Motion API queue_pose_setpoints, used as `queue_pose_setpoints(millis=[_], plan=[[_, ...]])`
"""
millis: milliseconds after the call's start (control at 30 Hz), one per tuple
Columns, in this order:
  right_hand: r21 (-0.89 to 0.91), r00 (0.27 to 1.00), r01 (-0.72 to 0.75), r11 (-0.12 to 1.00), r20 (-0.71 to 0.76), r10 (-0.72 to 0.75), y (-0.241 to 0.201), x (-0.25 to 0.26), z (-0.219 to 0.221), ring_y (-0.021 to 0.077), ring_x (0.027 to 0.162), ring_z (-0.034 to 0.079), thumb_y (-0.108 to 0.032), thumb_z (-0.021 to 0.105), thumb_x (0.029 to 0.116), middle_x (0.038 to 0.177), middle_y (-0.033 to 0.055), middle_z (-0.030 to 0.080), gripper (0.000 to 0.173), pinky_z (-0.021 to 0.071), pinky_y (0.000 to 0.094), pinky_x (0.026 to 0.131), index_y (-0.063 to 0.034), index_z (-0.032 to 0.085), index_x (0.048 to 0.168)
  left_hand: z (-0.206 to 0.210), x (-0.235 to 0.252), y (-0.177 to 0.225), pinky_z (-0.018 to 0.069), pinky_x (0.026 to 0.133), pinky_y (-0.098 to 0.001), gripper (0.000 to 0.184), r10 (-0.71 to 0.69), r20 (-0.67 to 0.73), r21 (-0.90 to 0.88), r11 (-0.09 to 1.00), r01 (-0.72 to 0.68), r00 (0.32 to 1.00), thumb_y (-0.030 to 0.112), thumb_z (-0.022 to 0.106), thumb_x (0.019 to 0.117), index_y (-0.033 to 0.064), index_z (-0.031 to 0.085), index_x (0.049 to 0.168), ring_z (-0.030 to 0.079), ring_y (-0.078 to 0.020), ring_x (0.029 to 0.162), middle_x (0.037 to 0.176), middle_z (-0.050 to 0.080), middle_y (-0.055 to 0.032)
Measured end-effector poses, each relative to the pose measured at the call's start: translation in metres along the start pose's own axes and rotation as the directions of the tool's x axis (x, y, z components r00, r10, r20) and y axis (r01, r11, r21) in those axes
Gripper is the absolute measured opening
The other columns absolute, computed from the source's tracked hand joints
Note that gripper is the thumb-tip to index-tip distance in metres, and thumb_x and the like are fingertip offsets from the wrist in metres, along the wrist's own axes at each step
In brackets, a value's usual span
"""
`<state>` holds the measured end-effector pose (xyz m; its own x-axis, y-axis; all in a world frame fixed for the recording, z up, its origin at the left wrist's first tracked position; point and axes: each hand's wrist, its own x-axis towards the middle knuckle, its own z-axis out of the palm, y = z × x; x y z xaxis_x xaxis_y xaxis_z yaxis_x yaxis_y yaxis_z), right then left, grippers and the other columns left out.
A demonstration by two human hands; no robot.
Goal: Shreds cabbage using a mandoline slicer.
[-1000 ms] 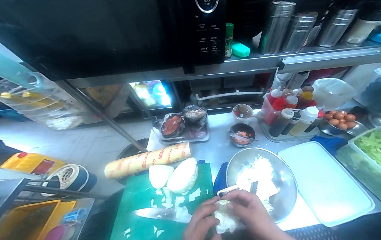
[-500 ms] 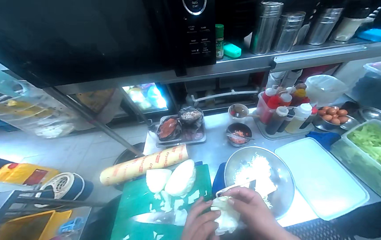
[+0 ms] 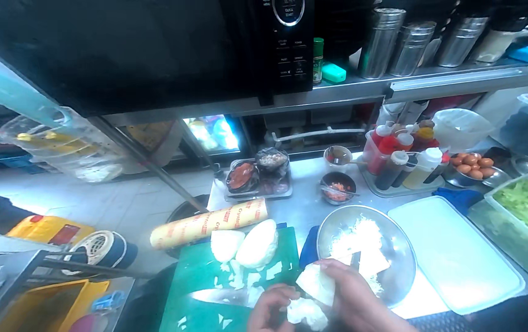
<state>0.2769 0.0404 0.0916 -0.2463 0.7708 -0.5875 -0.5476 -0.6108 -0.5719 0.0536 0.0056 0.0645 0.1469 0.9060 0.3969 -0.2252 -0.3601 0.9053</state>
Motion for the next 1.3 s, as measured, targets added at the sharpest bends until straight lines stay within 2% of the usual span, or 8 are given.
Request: queue_pose_setpoints(millis=[200, 400, 567, 700, 800, 967, 1167, 1300], plan=[[-0.029, 0.997, -0.05, 0.998, 0.062, 0.051, 0.006, 0.005, 0.006, 0.0433, 0.1, 0.07, -0.026, 0.052, 0.1047, 0.115, 0.0269, 0.068, 0.034, 0.0591, 0.064, 0.081, -0.0037, 0.056, 0.13, -0.016, -0.008, 0.007, 0.0579, 0.094, -0.0513, 0.032, -0.201, -0.125, -0.18, 0.968, 0.177, 0.971, -0.004, 0.069, 0.0905, 0.007, 0.059, 0.119, 0.067, -0.0356, 0.109, 0.117, 0.068, -0.0205], [-0.277, 0.971, 0.112, 0.954, 0.233, -0.047, 0.01, 0.008, 0.017, 0.038, 0.092, 0.072, -0.017, 0.077, 0.0916, 0.114, 0.0243, 0.07, 0.043, 0.063, 0.0532, 0.075, -0.0011, 0.052, 0.123, -0.017, -0.011, 0.017, 0.0607, 0.089, -0.0469, 0.036, -0.21, -0.133, -0.044, 0.978, 0.206, 0.969, -0.01, 0.064, 0.09, 0.0036, 0.057, 0.122, 0.069, -0.0337, 0.105, 0.119, 0.068, -0.0203], [-0.589, 0.956, 0.214, 0.779, 0.289, -0.044, 0.011, 0.011, 0.026, 0.0259, 0.093, 0.073, -0.023, 0.091, 0.0764, 0.108, 0.01, 0.073, 0.054, 0.0639, 0.046, 0.077, -0.0116, 0.062, 0.12, -0.009, -0.019, 0.019, 0.0634, 0.085, -0.0452, 0.037, -0.184, -0.136, 0.1, 0.975, 0.198, 0.974, -0.01, 0.062, 0.0901, 0.0027, 0.059, 0.125, 0.071, -0.0304, 0.104, 0.123, 0.069, -0.0172], [-0.614, 0.946, 0.247, 0.75, 0.321, -0.049, 0.017, 0.016, 0.025, 0.0237, 0.092, 0.071, -0.024, 0.089, 0.0799, 0.105, 0.0087, 0.072, 0.037, 0.0625, 0.0452, 0.079, -0.0114, 0.068, 0.108, -0.014, -0.029, 0.008, 0.0647, 0.088, -0.0453, 0.027, -0.078, -0.103, 0.292, 0.951, 0.105, 0.992, -0.001, 0.066, 0.0921, 0.0065, 0.07, 0.118, 0.069, -0.0299, 0.113, 0.129, 0.067, -0.0147], [-0.594, 0.944, 0.246, 0.766, 0.326, -0.05, 0.022, 0.017, 0.024, 0.0227, 0.093, 0.069, -0.024, 0.086, 0.0829, 0.103, 0.0084, 0.072, 0.03, 0.0605, 0.0442, 0.081, -0.0104, 0.07, 0.104, -0.019, -0.034, 0.008, 0.0651, 0.09, -0.0463, 0.025, -0.067, -0.078, 0.331, 0.939, 0.089, 0.995, 0.0, 0.068, 0.0916, 0.007, 0.07, 0.116, 0.068, -0.0306, 0.117, 0.132, 0.066, -0.0145], [-0.578, 0.947, 0.232, 0.782, 0.317, -0.047, 0.027, 0.021, 0.023, 0.0228, 0.093, 0.069, -0.022, 0.084, 0.0851, 0.103, 0.0089, 0.072, 0.025, 0.0604, 0.0434, 0.08, -0.0092, 0.071, 0.101, -0.025, -0.041, 0.007, 0.0662, 0.084, -0.0448, 0.021, -0.074, -0.079, 0.3, 0.949, 0.094, 0.994, 0.0, 0.069, 0.0903, 0.0072, 0.066, 0.109, 0.069, -0.0308, 0.117, 0.137, 0.063, -0.0158], [-0.551, 0.957, 0.203, 0.81, 0.287, -0.044, 0.03, 0.035, 0.026, 0.0248, 0.088, 0.069, -0.024, 0.081, 0.0885, 0.099, 0.0124, 0.071, 0.022, 0.0603, 0.0449, 0.076, -0.0074, 0.071, 0.1, -0.039, -0.052, 0.008, 0.0579, 0.1, -0.0534, 0.017, -0.069, -0.099, 0.178, 0.98, 0.086, 0.993, 0.004, 0.072, 0.0886, 0.0057, 0.063, 0.104, 0.06, -0.0385, 0.128, 0.14, 0.06, -0.0221], [-0.486, 0.972, 0.08, 0.87, 0.231, 0.039, 0.032, 0.053, 0.035, 0.0288, 0.084, 0.071, -0.023, 0.078, 0.0915, 0.096, 0.0186, 0.072, 0.026, 0.0613, 0.0476, 0.075, -0.0034, 0.068, 0.107, -0.051, -0.066, 0.014, 0.0595, 0.096, -0.0544, 0.023, -0.117, -0.216, 0.031, 0.991, 0.127, 0.969, -0.006, 0.068, 0.0884, 0.0028, 0.061, 0.109, 0.066, -0.0409, 0.119, 0.128, 0.068, -0.023]])
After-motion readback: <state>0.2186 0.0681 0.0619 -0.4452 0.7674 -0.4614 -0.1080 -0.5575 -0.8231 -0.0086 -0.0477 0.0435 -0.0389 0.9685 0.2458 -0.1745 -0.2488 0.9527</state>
